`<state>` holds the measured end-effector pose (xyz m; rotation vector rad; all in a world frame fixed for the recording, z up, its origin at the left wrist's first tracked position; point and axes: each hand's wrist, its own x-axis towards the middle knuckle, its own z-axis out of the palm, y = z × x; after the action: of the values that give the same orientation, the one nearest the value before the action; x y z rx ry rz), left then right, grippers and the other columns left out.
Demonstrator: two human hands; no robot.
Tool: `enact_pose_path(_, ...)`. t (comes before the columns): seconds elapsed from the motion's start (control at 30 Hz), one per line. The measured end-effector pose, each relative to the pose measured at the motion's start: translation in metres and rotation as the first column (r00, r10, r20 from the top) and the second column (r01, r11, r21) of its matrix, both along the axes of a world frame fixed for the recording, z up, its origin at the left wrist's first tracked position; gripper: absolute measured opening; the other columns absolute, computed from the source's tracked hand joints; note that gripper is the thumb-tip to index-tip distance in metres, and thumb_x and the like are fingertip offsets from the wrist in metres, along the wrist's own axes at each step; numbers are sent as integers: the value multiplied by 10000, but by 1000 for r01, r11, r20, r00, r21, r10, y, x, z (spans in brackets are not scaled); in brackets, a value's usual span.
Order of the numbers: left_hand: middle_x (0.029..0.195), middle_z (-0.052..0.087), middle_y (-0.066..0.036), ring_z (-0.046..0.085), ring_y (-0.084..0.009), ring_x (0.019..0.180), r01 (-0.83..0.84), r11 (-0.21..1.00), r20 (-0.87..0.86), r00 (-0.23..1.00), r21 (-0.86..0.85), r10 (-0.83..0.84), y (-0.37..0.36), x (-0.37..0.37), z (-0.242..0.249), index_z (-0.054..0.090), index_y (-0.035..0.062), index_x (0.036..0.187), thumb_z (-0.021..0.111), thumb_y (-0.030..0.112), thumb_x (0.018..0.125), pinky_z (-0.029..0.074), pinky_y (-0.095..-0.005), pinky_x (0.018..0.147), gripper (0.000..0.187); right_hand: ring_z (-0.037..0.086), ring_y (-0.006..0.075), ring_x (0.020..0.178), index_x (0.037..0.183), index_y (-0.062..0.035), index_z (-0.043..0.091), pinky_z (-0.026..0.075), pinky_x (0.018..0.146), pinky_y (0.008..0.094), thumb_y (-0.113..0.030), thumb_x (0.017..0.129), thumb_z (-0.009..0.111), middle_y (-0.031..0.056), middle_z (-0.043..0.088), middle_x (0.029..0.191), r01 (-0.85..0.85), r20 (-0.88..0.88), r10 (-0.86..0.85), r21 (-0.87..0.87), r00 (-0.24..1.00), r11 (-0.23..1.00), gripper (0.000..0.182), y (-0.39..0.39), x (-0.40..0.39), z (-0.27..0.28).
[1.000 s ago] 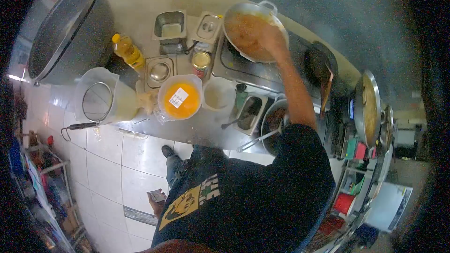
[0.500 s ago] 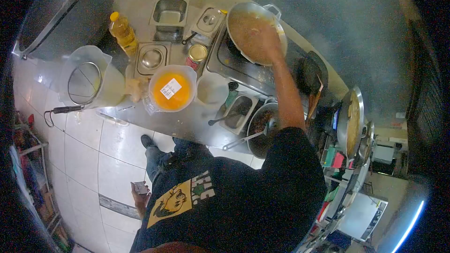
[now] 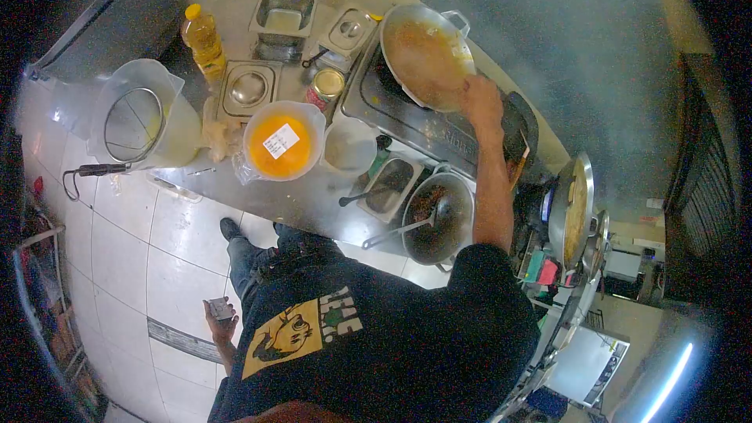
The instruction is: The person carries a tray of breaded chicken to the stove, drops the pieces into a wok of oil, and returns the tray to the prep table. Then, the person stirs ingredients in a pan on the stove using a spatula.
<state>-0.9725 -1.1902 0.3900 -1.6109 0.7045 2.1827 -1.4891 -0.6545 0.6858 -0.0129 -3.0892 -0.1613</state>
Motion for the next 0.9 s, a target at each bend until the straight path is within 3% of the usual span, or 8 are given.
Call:
enact_pose_path(0.07, 711, 541, -18, 473, -148, 637, 39, 999, 10, 999, 12, -39, 0, -2, -1, 595, 90, 1001, 351, 692, 825, 337, -310, 584, 673, 610, 393, 798, 840, -22, 662, 473, 678, 467, -305, 760, 607, 222, 624, 800, 3, 72, -9, 82, 997, 997, 298, 22, -6, -28)
enact_pose_path(0.13, 711, 542, -20, 476, -150, 637, 70, 997, 11, 997, 23, -71, 3, -9, -3, 595, 87, 999, 355, 693, 823, 346, -309, 586, 675, 584, 393, 752, 809, -22, 627, 458, 652, 443, -196, 718, 626, 224, 600, 790, -148, -21, 147, -40, 989, 988, 196, 22, -13, -55)
enact_pose_path(0.27, 706, 537, -21, 481, -149, 629, 14, 1000, -9, 1000, 1, -14, -4, -18, 2, 595, 80, 1000, 359, 694, 823, 358, -295, 578, 681, 580, 400, 771, 808, -19, 624, 454, 669, 461, -172, 731, 603, 228, 600, 803, -80, -77, 73, -91, 994, 993, 172, 6, -8, -50)
enact_pose_path(0.33, 709, 537, -21, 479, -145, 630, 38, 999, -36, 999, -16, -38, -3, -19, 4, 595, 80, 1004, 341, 695, 829, 361, -295, 581, 688, 581, 404, 781, 803, -26, 630, 457, 681, 468, -167, 746, 577, 228, 602, 810, -167, -186, 158, -35, 970, 985, 160, 17, -16, -67)
enact_pose_path(0.47, 703, 540, -14, 478, -143, 620, 23, 999, -30, 999, -49, -25, -7, -16, 5, 599, 95, 1009, 322, 691, 837, 365, -307, 588, 680, 584, 398, 793, 789, -24, 629, 458, 684, 468, -178, 743, 568, 229, 604, 828, -191, -54, 186, -96, 981, 977, 172, 12, -9, -42)
enact_pose_path(0.57, 695, 539, -12, 480, -142, 618, 39, 999, 14, 999, -12, -39, -7, -12, 0, 601, 105, 1010, 323, 684, 841, 365, -307, 587, 664, 587, 391, 780, 774, -28, 630, 458, 673, 458, -208, 739, 593, 216, 606, 807, 6, 33, -7, 23, 999, 1000, 187, 33, -16, -56)
enact_pose_path(0.63, 691, 542, -13, 482, -143, 616, 64, 998, 28, 998, -3, -64, -9, -9, 0, 602, 104, 1007, 326, 685, 839, 364, -307, 585, 665, 588, 384, 761, 733, -37, 631, 456, 660, 450, -206, 738, 606, 205, 605, 778, -178, -51, 176, -32, 983, 984, 171, 43, -25, -69)
enact_pose_path(0.9, 669, 562, -12, 497, -160, 609, 59, 998, 14, 998, 23, -59, -8, -15, 1, 615, 103, 971, 374, 721, 799, 349, -312, 562, 686, 584, 363, 770, 848, -54, 581, 447, 662, 440, -150, 776, 589, 164, 615, 795, -7, -213, 22, 67, 977, 998, 120, 41, -1, 33)
